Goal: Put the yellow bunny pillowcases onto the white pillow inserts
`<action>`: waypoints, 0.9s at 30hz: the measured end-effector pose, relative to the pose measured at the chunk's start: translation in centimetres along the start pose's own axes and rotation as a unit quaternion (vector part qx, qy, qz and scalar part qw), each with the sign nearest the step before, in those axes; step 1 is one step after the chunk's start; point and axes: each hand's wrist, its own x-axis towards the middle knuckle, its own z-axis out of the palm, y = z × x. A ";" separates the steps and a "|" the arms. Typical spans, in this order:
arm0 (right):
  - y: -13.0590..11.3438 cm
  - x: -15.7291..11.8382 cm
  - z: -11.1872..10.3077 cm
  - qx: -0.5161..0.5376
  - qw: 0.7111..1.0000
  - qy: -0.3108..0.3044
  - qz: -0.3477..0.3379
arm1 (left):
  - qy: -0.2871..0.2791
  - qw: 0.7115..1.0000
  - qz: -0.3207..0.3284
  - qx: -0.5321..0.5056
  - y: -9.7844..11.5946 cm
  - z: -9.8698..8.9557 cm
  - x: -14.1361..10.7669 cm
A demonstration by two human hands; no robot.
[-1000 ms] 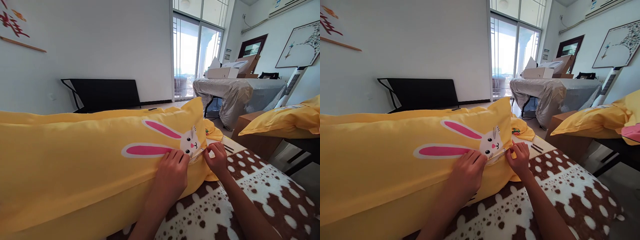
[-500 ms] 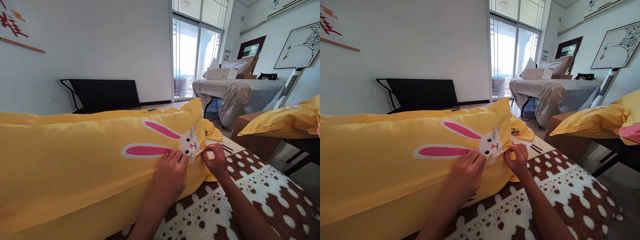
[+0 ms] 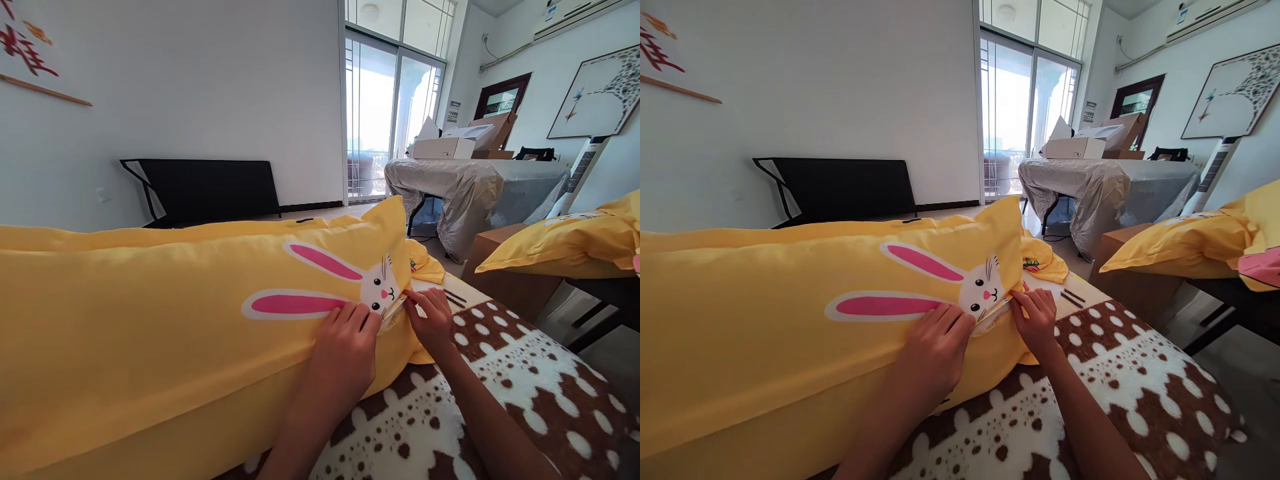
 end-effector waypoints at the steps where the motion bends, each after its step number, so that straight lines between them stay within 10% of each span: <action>1: 0.0 -0.1 0.1 -0.003 1.000 0.004 -0.003 | 0.000 1.000 0.004 0.002 0.2 -0.1 0.0; 21: -0.7 0.1 0.1 0.096 0.991 0.005 0.093 | -0.046 0.997 0.037 0.042 2.8 -1.1 -0.5; 23: -0.1 0.2 -0.2 0.218 0.960 -0.070 0.161 | -0.072 0.996 0.020 0.044 2.5 -1.1 -0.5; 27: 2.3 0.5 -1.1 0.497 0.810 -0.131 0.283 | -0.112 0.991 0.019 0.067 2.1 -1.4 -0.7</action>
